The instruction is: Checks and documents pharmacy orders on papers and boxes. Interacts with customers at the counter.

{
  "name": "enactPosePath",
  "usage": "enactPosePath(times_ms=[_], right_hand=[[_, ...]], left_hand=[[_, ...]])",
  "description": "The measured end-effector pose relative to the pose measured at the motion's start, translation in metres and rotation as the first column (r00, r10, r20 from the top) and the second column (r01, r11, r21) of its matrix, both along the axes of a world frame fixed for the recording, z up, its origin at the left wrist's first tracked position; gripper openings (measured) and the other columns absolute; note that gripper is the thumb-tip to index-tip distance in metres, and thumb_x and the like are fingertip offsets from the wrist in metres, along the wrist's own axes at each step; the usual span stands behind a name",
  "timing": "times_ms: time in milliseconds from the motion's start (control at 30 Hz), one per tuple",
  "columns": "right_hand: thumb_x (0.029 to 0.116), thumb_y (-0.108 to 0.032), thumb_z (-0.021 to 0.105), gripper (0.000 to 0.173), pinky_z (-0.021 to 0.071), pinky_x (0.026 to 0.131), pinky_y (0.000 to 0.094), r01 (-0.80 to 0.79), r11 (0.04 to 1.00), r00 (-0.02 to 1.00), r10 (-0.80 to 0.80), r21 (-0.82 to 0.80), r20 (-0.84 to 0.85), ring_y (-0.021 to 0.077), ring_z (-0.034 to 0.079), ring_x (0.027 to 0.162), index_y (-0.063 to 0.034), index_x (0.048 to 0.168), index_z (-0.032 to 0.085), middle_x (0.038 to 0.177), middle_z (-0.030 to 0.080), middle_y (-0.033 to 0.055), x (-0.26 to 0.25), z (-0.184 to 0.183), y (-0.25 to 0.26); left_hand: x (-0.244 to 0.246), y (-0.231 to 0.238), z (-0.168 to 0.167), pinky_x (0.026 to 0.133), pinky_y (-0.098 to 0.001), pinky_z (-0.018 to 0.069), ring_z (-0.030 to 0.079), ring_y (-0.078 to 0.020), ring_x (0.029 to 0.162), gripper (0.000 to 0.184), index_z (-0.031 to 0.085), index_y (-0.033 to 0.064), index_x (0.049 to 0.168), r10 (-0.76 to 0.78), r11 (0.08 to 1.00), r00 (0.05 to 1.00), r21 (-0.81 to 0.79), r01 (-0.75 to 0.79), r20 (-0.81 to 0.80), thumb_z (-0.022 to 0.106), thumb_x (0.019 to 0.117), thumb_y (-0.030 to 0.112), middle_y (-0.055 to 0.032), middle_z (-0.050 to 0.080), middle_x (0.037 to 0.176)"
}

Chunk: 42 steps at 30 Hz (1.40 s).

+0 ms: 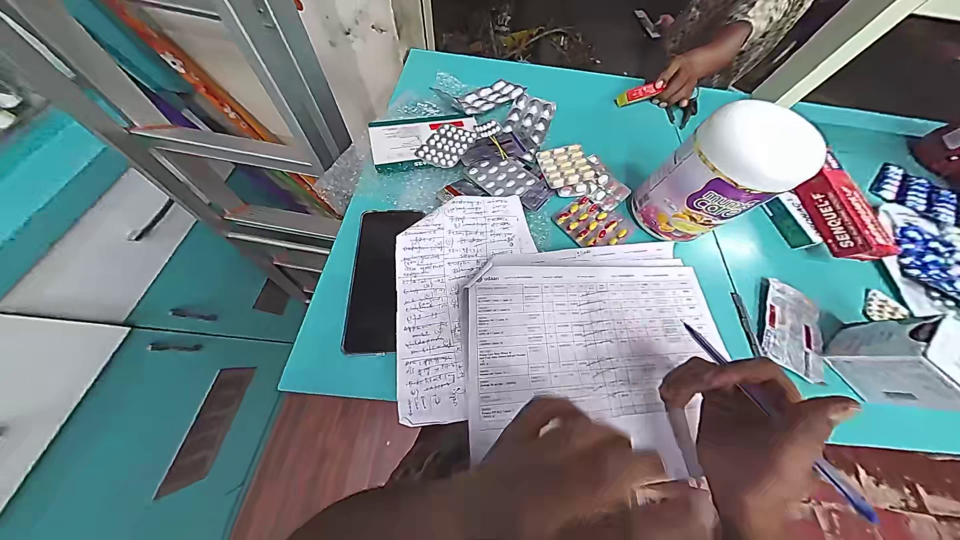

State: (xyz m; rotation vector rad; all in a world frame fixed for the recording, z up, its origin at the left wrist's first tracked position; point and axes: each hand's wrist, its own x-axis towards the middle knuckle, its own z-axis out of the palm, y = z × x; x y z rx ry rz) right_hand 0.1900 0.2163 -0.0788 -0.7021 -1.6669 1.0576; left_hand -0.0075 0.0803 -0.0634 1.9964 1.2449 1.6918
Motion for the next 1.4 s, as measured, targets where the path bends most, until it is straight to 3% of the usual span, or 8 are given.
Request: enactPosePath(times_ms=[100,133,200,267,367,800,1033,1400], right_hand=[[0.1069,-0.056,0.033,0.048,0.0608,0.07,0.0237,-0.042,0.995,0.992,0.052,-0.096,0.11,0.0057,0.071,0.081,-0.0255,0.129,0.063,0.095,0.074,-0.0105,-0.012,0.003,-0.007],[0.1086,-0.041,0.043,0.036,0.0612,0.073,0.0242,-0.037,0.994,0.988,0.052,-0.099,0.148,0.0062,0.071,0.085,-0.0193,0.128,0.064,0.101,0.074,-0.0089,-0.017,0.0,-0.008],[0.0985,-0.017,0.059,0.022,0.0587,0.071,0.0193,-0.005,0.999,0.983,0.014,-0.049,0.185,0.0024,0.069,0.083,-0.0099,0.115,0.071,0.101,0.074,-0.007,-0.026,-0.01,-0.007],[0.0883,-0.009,0.066,0.015,0.0551,0.064,0.0129,0.038,0.999,0.983,-0.034,-0.018,0.178,-0.0038,0.065,0.073,-0.0125,0.1,0.074,0.089,0.073,-0.0109,-0.028,-0.018,-0.004],[0.0851,-0.008,0.068,0.013,0.053,0.06,0.0111,0.054,0.997,0.987,-0.046,-0.046,0.153,-0.005,0.063,0.067,-0.0161,0.093,0.074,0.081,0.071,-0.0132,-0.027,-0.019,-0.005],[0.086,-0.009,0.066,0.007,0.0504,0.059,0.0078,0.081,0.994,0.946,-0.098,0.069,0.308,-0.0094,0.06,0.066,-0.0065,0.091,0.07,0.079,0.069,-0.011,-0.031,-0.022,-0.007],[0.0917,-0.009,0.062,0.014,0.0541,0.062,0.0129,0.073,0.995,0.986,-0.062,-0.066,0.156,-0.003,0.064,0.068,-0.0189,0.094,0.071,0.082,0.071,-0.0145,-0.025,-0.02,-0.001],[0.093,-0.006,0.057,0.018,0.0527,0.057,0.0137,0.065,0.987,0.994,-0.052,-0.147,0.092,-0.0009,0.063,0.063,-0.0161,0.093,0.071,0.077,0.07,-0.0115,-0.023,-0.018,0.001]], left_hand=[[0.004,0.022,-0.037,0.114,-0.0428,0.0423,0.058,-0.0256,0.133,0.038,0.072,0.0134,0.124,-0.063,0.995,0.916,-0.093,0.028,-0.395,0.057,0.103,0.042,-0.009,0.068,0.134],[0.007,0.023,-0.041,0.116,-0.0447,0.0406,0.055,-0.0276,0.137,0.045,0.07,0.0109,0.128,-0.08,0.99,0.884,-0.141,0.016,-0.46,0.054,0.1032,0.045,-0.0108,0.065,0.139],[0.012,0.026,-0.048,0.115,-0.0451,0.0421,0.056,-0.0298,0.135,0.052,0.068,0.0047,0.128,-0.057,0.985,0.853,-0.167,-0.035,-0.518,0.053,0.1023,0.047,-0.014,0.065,0.137],[0.014,0.03,-0.054,0.113,-0.0424,0.045,0.059,-0.0291,0.132,0.054,0.068,0.0009,0.126,-0.012,0.986,0.848,-0.15,-0.079,-0.529,0.053,0.1022,0.047,-0.0157,0.066,0.134],[0.015,0.031,-0.055,0.113,-0.0401,0.0448,0.06,-0.028,0.132,0.052,0.069,0.0006,0.125,0.001,0.984,0.848,-0.153,-0.097,-0.53,0.052,0.1031,0.044,-0.015,0.067,0.134],[0.013,0.029,-0.048,0.116,-0.0383,0.0413,0.057,-0.0269,0.135,0.05,0.067,0.0012,0.13,-0.064,0.97,0.844,-0.234,-0.073,-0.532,0.054,0.103,0.041,-0.0128,0.066,0.135],[0.014,0.025,-0.048,0.117,-0.0417,0.0394,0.054,-0.0307,0.138,0.057,0.064,-0.0016,0.132,-0.077,0.973,0.809,-0.22,-0.066,-0.583,0.058,0.1,0.045,-0.0183,0.06,0.143],[0.017,0.018,-0.048,0.118,-0.0413,0.039,0.052,-0.0328,0.139,0.063,0.063,-0.0031,0.133,-0.118,0.97,0.82,-0.241,-0.025,-0.56,0.066,0.0944,0.047,-0.0222,0.057,0.145]])
